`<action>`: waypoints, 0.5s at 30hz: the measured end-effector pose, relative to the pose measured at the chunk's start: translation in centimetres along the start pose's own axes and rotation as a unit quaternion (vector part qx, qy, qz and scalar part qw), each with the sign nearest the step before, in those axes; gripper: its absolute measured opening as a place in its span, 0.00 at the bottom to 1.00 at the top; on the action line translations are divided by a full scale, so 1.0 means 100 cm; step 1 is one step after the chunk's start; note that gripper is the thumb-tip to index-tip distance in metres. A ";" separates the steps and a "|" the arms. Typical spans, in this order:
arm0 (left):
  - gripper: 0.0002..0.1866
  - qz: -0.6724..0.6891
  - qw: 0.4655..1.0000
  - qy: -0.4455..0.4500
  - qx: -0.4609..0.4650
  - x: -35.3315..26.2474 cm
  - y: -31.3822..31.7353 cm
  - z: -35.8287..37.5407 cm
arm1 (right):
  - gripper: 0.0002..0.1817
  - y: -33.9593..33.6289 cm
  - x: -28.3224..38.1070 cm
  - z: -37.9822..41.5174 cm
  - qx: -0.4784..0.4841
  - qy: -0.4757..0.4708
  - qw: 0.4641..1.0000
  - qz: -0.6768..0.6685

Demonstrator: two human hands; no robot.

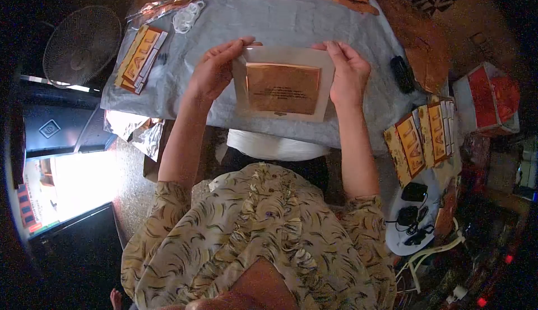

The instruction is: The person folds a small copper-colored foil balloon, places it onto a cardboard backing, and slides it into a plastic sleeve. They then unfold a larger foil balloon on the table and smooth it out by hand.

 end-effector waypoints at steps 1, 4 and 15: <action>0.19 0.004 1.000 -0.004 0.009 0.002 -0.002 -0.003 | 0.12 -0.002 -0.004 -0.002 -0.008 0.005 1.000 0.005; 0.19 0.018 0.999 -0.015 0.028 0.014 -0.014 -0.012 | 0.11 -0.005 -0.014 -0.001 -0.018 0.022 0.999 0.018; 0.18 0.009 1.000 -0.006 0.017 0.035 0.000 -0.011 | 0.15 0.039 0.009 0.009 0.082 -0.386 0.757 0.522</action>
Point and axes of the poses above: each hand's wrist, its own z-axis away from the middle knuckle, its own y-axis out of the palm, x = y × z, the point moved 1 cm from there along -z, towards the middle knuckle, and after that the axes turned 4 degrees about -y, right-handed, at the moved point
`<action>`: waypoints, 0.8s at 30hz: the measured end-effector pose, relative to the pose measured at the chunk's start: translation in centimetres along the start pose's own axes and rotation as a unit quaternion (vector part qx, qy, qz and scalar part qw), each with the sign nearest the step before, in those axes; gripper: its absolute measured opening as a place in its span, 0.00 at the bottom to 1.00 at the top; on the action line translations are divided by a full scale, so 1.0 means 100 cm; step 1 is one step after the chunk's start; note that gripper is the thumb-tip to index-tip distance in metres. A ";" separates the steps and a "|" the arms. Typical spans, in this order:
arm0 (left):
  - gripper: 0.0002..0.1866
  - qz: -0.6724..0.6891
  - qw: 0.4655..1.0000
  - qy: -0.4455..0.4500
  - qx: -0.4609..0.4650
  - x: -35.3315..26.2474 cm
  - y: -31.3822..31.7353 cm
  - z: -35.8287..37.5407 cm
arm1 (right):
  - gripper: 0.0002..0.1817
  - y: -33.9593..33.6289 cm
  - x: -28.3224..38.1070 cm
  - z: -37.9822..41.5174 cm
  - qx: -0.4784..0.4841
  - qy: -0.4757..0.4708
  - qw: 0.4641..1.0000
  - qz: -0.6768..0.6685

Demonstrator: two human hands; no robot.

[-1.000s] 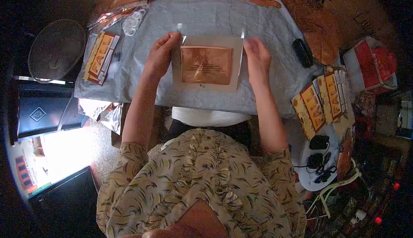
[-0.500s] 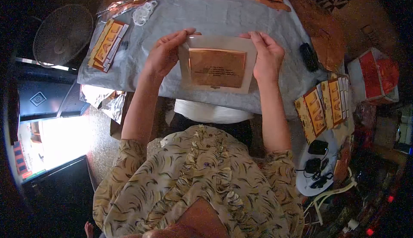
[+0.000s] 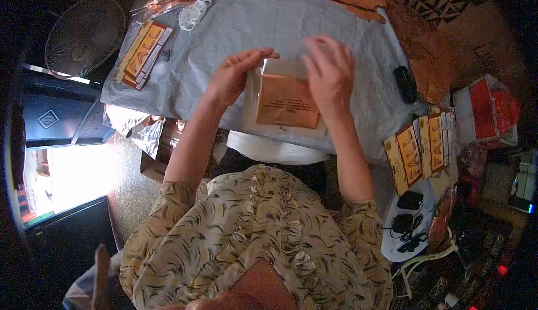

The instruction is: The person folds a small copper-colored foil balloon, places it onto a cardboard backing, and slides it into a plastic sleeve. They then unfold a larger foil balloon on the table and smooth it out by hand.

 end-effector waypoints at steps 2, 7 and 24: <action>0.17 -0.023 0.999 0.025 -0.006 -0.001 0.012 0.006 | 0.15 -0.002 0.019 -0.010 0.041 -0.032 0.999 0.006; 0.16 -0.087 0.995 0.029 -0.047 0.003 0.025 0.019 | 0.12 0.012 0.025 -0.017 0.089 -0.125 0.988 0.024; 0.18 -0.164 0.985 0.038 -0.030 0.005 0.028 0.024 | 0.02 0.023 0.010 -0.024 0.087 -0.157 0.983 0.037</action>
Point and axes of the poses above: each hand's wrist, its own z-axis away from the middle knuckle, its own y-axis out of the palm, x = y × z, the point moved 1 cm from there along -z, towards the middle knuckle, and after that the axes turned 4 degrees about -y, right-handed, at the moved point
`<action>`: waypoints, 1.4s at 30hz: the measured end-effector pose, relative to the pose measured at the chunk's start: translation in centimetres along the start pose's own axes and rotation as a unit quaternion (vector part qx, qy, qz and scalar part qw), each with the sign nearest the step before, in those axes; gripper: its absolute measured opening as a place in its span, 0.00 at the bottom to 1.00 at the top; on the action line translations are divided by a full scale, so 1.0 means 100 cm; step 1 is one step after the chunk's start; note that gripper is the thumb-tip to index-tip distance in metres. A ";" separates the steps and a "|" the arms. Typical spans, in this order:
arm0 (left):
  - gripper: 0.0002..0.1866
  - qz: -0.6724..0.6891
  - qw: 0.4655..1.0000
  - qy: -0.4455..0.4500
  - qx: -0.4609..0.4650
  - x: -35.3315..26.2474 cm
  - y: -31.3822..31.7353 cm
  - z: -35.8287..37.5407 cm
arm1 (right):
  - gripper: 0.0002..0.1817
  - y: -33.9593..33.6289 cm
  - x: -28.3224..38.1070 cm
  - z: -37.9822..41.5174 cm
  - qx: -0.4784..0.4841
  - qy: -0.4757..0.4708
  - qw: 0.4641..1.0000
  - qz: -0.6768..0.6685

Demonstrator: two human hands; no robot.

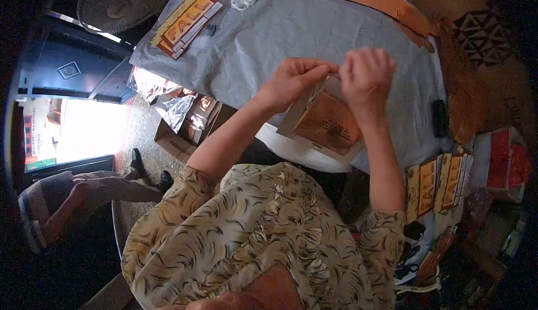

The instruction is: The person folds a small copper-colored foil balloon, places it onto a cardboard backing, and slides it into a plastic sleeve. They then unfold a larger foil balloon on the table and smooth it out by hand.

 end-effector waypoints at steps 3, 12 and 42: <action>0.18 0.013 0.999 0.033 0.011 0.009 -0.010 -0.009 | 0.03 -0.012 -0.050 0.019 -0.085 0.193 0.975 -0.063; 0.20 0.041 0.990 0.035 -0.134 0.017 -0.079 -0.062 | 0.10 -0.151 -0.016 0.186 -0.087 0.444 0.675 -0.583; 0.34 -0.675 0.683 0.275 0.031 0.041 -0.031 -0.038 | 0.30 -0.107 0.102 0.413 -0.161 0.715 0.464 -0.498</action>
Point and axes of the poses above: each hand's wrist, its own z-axis away from the middle knuckle, its own y-axis out of the palm, x = y × z, the point moved 1 cm from there along -z, towards the middle knuckle, and after that the axes turned 4 degrees about -y, right-handed, at the moved point
